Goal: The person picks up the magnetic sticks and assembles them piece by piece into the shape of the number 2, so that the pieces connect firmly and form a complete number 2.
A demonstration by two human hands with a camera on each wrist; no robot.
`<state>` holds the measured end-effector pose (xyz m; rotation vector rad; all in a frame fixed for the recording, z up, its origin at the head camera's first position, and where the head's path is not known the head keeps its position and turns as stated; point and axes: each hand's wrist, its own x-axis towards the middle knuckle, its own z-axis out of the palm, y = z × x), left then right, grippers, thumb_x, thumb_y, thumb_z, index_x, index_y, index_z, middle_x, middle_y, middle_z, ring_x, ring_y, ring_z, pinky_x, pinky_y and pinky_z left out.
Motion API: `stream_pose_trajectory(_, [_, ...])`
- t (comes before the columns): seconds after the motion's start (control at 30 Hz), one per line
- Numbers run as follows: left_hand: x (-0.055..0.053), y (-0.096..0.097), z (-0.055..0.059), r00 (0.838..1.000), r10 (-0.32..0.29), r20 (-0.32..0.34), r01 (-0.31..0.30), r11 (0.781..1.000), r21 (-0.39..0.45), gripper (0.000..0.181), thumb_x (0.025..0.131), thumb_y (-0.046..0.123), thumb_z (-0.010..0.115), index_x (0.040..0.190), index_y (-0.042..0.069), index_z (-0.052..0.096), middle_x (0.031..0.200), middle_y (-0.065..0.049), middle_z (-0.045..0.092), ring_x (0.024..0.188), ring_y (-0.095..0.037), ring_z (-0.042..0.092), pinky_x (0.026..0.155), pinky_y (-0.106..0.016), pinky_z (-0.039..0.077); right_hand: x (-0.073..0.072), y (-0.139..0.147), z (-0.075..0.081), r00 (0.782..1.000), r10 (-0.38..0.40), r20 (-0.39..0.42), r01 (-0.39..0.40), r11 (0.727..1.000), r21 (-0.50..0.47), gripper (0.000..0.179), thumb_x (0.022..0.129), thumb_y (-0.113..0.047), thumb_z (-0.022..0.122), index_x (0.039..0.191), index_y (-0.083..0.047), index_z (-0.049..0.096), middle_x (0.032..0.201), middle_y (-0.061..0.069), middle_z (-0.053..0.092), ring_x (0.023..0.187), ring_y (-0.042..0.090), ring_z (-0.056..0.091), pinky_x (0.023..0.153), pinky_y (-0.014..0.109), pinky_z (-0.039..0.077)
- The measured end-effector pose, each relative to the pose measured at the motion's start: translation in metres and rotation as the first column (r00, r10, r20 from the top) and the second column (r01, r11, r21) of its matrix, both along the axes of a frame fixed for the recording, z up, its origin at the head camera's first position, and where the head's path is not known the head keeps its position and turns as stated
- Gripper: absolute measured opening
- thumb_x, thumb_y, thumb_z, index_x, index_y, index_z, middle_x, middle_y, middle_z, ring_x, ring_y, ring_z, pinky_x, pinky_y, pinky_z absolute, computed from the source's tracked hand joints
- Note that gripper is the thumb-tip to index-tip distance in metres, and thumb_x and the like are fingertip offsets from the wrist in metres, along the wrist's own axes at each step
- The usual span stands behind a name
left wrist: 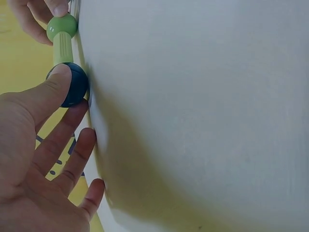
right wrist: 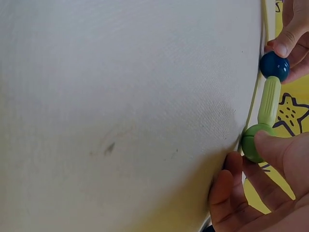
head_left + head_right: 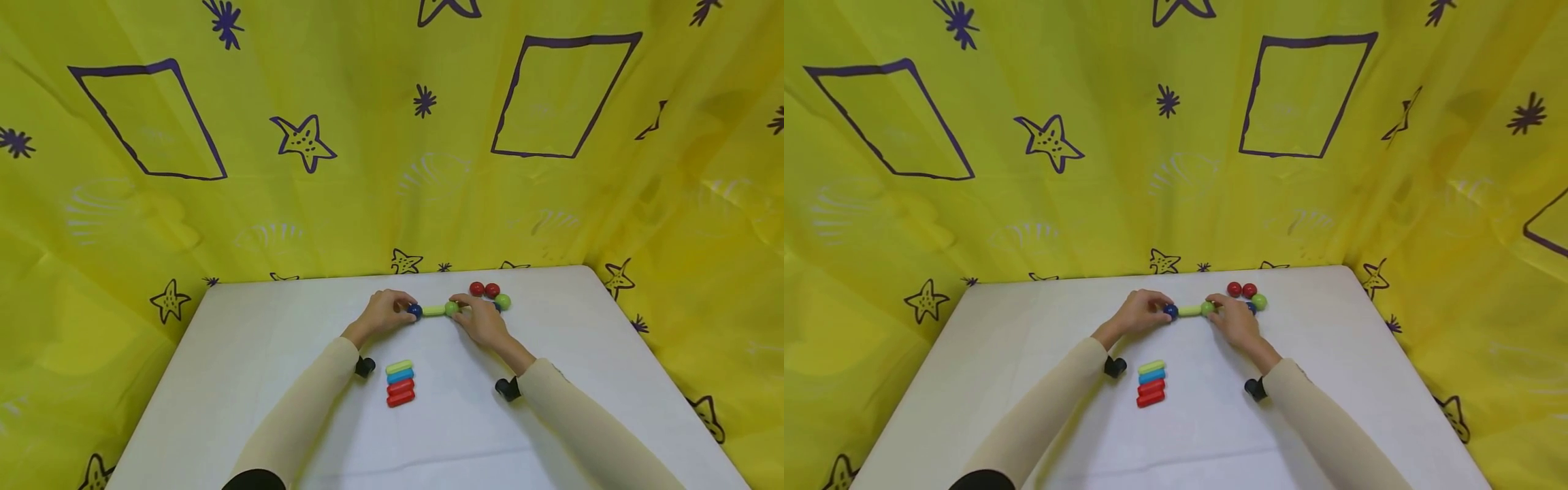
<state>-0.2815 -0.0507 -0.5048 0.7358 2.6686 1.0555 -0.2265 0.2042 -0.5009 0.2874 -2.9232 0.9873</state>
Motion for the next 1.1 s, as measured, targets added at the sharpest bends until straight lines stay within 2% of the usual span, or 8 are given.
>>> stream_pose_trajectory(0.33, [-0.002,0.001,-0.001,1.000,-0.014,-0.003,0.014,1.000,0.016,0.031,0.090,0.023,0.082,0.119,0.014,0.077,0.104,0.001,0.076,0.090,-0.016,0.057,0.083,-0.032,0.043,0.005,0.006,0.020,0.998,0.065,-0.027,-0.062,0.993,0.099,0.046,0.093,-0.014,0.076,0.137,-0.007,0.062,0.123,0.021,0.069,0.113,0.041,0.065,0.088,0.058,0.053])
stream_pose_trajectory(0.53, [-0.001,0.000,0.000,1.000,-0.007,0.003,0.007,1.000,0.001,0.031,0.090,0.024,0.082,0.120,0.015,0.077,0.106,0.001,0.075,0.091,-0.016,0.057,0.084,-0.032,0.043,0.010,0.009,0.031,0.986,0.154,-0.058,-0.144,0.980,0.140,0.040,0.093,-0.013,0.077,0.131,-0.008,0.067,0.118,0.015,0.072,0.105,0.034,0.069,0.072,0.044,0.057])
stream_pose_trajectory(0.6, [-0.001,-0.001,0.000,1.000,-0.006,0.007,0.006,1.000,-0.005,0.032,0.090,0.025,0.082,0.120,0.016,0.077,0.106,0.002,0.075,0.092,-0.016,0.056,0.084,-0.032,0.043,0.012,0.008,0.034,0.977,0.203,-0.059,-0.193,0.972,0.136,0.039,0.093,-0.013,0.077,0.130,-0.007,0.067,0.115,0.014,0.073,0.095,0.030,0.070,0.070,0.039,0.056])
stream_pose_trajectory(0.7, [-0.001,-0.002,0.001,1.000,-0.012,0.009,0.012,1.000,0.001,0.032,0.090,0.025,0.082,0.120,0.015,0.077,0.106,0.001,0.075,0.091,-0.016,0.057,0.084,-0.032,0.044,0.014,0.005,0.040,0.952,0.305,-0.035,-0.301,0.949,0.091,0.039,0.093,-0.010,0.076,0.130,-0.004,0.067,0.111,0.015,0.073,0.083,0.023,0.067,0.071,0.035,0.055])
stream_pose_trajectory(0.83, [-0.002,-0.003,0.003,1.000,-0.026,0.016,0.026,1.000,0.014,0.031,0.089,0.024,0.083,0.118,0.014,0.078,0.105,0.001,0.076,0.091,-0.017,0.058,0.082,-0.032,0.045,0.017,-0.003,0.046,0.892,0.452,0.017,-0.452,0.892,-0.002,0.036,0.096,-0.009,0.072,0.130,-0.001,0.066,0.110,0.017,0.072,0.084,0.019,0.064,0.077,0.034,0.055])
stream_pose_trajectory(1.1, [-0.008,-0.005,0.003,0.997,-0.080,-0.010,0.081,0.996,0.044,0.029,0.088,0.018,0.084,0.115,0.010,0.078,0.104,-0.001,0.077,0.090,-0.015,0.061,0.081,-0.029,0.049,0.015,-0.026,0.041,0.795,0.599,0.101,-0.590,0.801,-0.105,0.029,0.097,-0.012,0.072,0.124,-0.005,0.069,0.116,0.010,0.072,0.094,0.018,0.067,0.082,0.032,0.054])
